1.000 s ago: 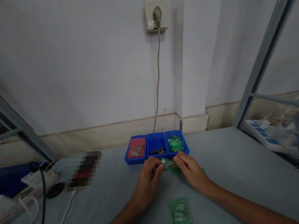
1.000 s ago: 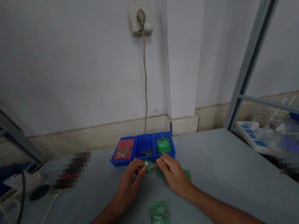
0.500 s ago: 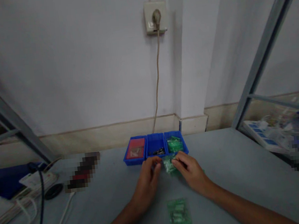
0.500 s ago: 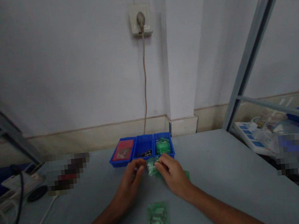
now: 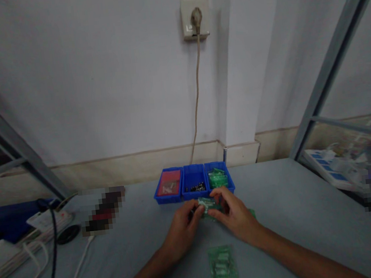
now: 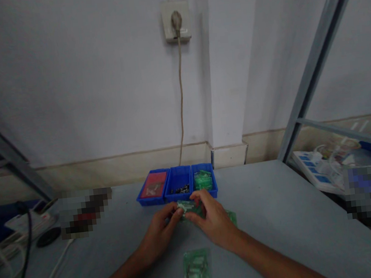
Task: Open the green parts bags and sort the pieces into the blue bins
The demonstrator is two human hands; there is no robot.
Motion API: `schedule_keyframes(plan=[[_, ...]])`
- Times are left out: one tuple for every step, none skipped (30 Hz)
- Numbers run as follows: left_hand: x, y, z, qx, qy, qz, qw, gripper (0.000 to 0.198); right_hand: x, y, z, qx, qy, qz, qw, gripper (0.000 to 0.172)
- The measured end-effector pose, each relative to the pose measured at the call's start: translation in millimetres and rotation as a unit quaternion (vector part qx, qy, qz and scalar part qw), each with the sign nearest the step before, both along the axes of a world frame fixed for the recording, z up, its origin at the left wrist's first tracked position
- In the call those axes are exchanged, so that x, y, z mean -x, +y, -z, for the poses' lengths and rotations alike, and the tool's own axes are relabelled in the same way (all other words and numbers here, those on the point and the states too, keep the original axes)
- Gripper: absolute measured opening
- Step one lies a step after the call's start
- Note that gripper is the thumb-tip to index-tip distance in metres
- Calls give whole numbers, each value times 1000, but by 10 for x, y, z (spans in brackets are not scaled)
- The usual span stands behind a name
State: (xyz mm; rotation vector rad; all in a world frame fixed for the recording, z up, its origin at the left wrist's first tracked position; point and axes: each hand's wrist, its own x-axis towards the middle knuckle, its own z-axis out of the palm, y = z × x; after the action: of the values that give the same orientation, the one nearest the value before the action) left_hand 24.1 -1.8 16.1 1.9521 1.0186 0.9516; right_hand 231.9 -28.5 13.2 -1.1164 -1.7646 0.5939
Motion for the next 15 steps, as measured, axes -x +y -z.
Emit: schedule_keyframes(plan=[[1,7,14,5,3,7,1000,38,2,0,5,-3,-13,-7,1000,29],[1,13,28,8,6,13,1000,38,5,3,9,-12,-26,-14,1000,24],[2,17,44,11,8,17,1000,37,5,8,10,-26,-35,-18,999,17],[2,18,58,13,9,19,1000,34,3,14,8,-44,-39,-16,998,12],[3,17,71,13,11,18,1000,29,-4,22,0,-64,-36,-7,997,9],[5,13,81,11,14,17,1000,25,-17,31,-12,-88,-27,10,996,7],[7,7,88,6,20,15,1000,24,-36,41,-27,-113,-14,33,993,6],[10,-1,93,0,28,15,999,25,-61,51,-44,-136,2,59,989,6],[13,-10,95,-8,39,18,999,25,-89,63,-61,-158,20,89,983,4],[15,-19,95,-17,52,23,998,23,-119,74,-77,-171,33,115,978,2],[17,-28,95,-26,65,31,997,21,-147,86,-90,-175,38,137,974,10],[19,-35,93,-35,76,38,996,19,-171,98,-100,-175,35,148,973,18],[21,-41,91,-44,84,42,995,18,-189,110,-105,-172,25,147,974,22],[22,-45,88,-51,89,44,994,18,-201,123,-105,-169,14,139,976,24],[24,-48,83,-57,93,44,993,17,-207,136,-101,-168,2,126,978,23]])
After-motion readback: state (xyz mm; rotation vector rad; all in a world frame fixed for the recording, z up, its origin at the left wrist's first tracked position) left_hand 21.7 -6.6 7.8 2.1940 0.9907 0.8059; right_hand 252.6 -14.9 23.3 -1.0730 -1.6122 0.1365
